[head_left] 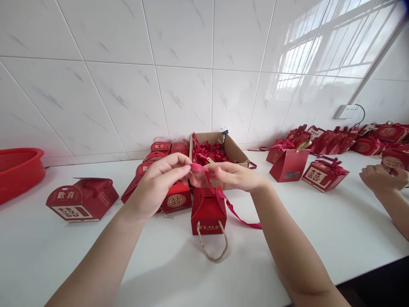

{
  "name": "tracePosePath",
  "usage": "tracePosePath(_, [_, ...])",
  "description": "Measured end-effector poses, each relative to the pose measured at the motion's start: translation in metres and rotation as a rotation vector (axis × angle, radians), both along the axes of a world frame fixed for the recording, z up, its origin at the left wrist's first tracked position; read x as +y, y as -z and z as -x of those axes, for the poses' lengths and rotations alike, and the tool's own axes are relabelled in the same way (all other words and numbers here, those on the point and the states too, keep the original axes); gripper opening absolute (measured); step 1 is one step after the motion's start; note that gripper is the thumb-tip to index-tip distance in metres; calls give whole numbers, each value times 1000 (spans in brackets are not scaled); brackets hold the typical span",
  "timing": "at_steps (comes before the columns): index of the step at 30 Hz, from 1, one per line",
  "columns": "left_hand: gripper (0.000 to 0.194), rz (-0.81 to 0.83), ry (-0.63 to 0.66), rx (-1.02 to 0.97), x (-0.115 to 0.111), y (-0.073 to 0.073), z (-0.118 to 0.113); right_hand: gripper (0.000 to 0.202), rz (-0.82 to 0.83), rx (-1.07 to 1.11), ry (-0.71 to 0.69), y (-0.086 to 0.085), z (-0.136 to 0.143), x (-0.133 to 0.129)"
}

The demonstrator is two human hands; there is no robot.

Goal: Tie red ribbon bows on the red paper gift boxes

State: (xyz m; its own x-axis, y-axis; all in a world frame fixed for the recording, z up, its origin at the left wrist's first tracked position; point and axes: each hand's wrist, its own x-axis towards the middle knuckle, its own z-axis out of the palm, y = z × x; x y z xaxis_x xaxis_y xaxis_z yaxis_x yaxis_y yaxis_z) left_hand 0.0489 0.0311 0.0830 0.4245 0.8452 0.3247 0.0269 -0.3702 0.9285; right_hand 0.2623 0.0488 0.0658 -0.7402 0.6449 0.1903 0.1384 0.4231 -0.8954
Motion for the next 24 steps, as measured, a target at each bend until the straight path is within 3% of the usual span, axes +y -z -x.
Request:
tracePosePath(2, [12, -55, -42, 118, -7, -1, -2, 50, 77, 91, 7, 0, 6, -3])
tracePosePath(7, [19, -105, -147, 398, -11, 0, -1, 31, 216, 209, 64, -2, 7, -8])
tracePosePath(10, [27, -25, -143, 621, -6, 7, 3, 32, 140, 220, 157, -5, 3, -10])
tracePosePath(14, [41, 9, -115, 906, 1, 22, 5, 37, 34, 36, 338, -7, 0, -10])
tracePosePath(19, [46, -3, -135, 1001, 5, 32, 4, 33, 20, -169, 358, 0, 6, -5])
tracePosePath(24, [36, 137, -32, 993, 8, 21, 10, 32, -11, -254, 329, 12, 12, 2])
